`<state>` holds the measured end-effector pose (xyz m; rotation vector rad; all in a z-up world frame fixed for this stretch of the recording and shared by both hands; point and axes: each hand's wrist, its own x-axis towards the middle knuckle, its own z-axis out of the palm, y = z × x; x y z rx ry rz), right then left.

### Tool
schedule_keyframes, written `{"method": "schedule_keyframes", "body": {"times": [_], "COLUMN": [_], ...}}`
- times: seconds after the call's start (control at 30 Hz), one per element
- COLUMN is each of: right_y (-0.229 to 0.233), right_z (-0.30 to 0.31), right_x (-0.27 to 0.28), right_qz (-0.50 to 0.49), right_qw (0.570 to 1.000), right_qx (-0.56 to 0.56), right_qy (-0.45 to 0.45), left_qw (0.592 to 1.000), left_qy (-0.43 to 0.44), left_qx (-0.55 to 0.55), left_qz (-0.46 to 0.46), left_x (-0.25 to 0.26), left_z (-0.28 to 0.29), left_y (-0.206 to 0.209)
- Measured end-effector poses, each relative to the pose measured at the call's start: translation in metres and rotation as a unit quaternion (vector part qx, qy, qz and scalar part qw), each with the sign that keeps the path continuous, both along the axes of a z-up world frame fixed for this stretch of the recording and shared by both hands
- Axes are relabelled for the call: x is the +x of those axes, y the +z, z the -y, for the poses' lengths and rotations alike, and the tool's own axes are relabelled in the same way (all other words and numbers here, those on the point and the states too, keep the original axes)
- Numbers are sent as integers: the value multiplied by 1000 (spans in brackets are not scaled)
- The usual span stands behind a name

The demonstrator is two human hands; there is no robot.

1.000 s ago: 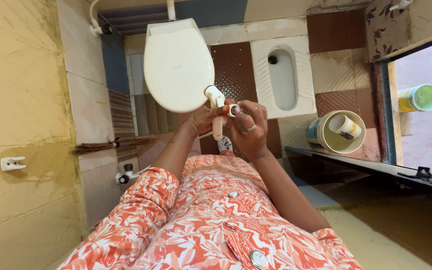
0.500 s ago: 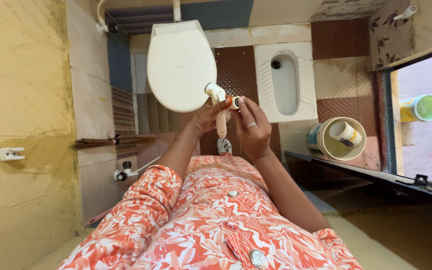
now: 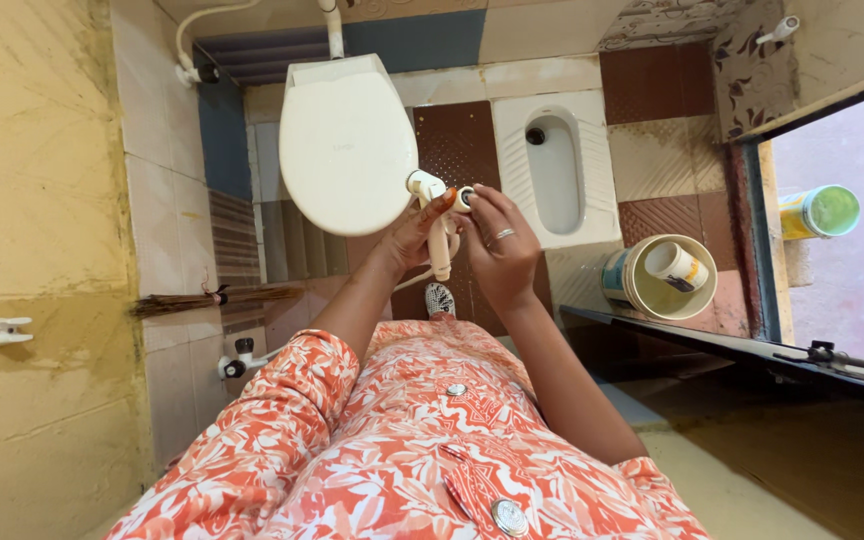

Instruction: The person assembles a handheld bidet sprayer by connecting a hose to a wall valve, attaching a nozzle, and securing the handle. They test the water flow, rinse a small cup, and reassemble the components.

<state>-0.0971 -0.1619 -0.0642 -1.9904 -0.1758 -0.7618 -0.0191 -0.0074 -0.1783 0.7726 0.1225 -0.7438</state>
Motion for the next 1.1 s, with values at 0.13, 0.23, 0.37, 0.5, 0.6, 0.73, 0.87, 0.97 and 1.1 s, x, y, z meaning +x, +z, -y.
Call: {"method": "schedule_keyframes", "body": {"times": [0.13,0.23,0.37,0.5,0.6,0.73,0.87,0.97,1.1], "right_y": [2,7,11,6,-11,-68,-159,-235,-333], "right_z": [-1,5,5,13,22,50,90,136,198], "right_x": [-2,0,0,2,1,4,-9,-25,-56], "right_qz": [4,11,13,-73,-154,-212,-252,-285,-288], "right_qw": [992,995,997,990,926,825,759,712,724], "right_qx": [118,87,-80,118,338,523,580,580,484], "right_qy": [46,51,-3,28,68,-23,-154,-275,-399], "left_qw": [998,998,998,998,998,991,971,934,943], "left_qy": [-52,-63,-45,-25,-51,-82,-108,-145,-195], "left_qx": [-20,-3,44,54,42,77,211,327,271], "left_qz": [-15,9,28,22,-11,-73,-30,-5,-15], "left_x": [1,8,10,12,11,14,21,23,33], "left_z": [0,3,-1,7,9,19,42,66,107], "left_y": [1,3,7,9,9,2,-11,-28,-81]}}
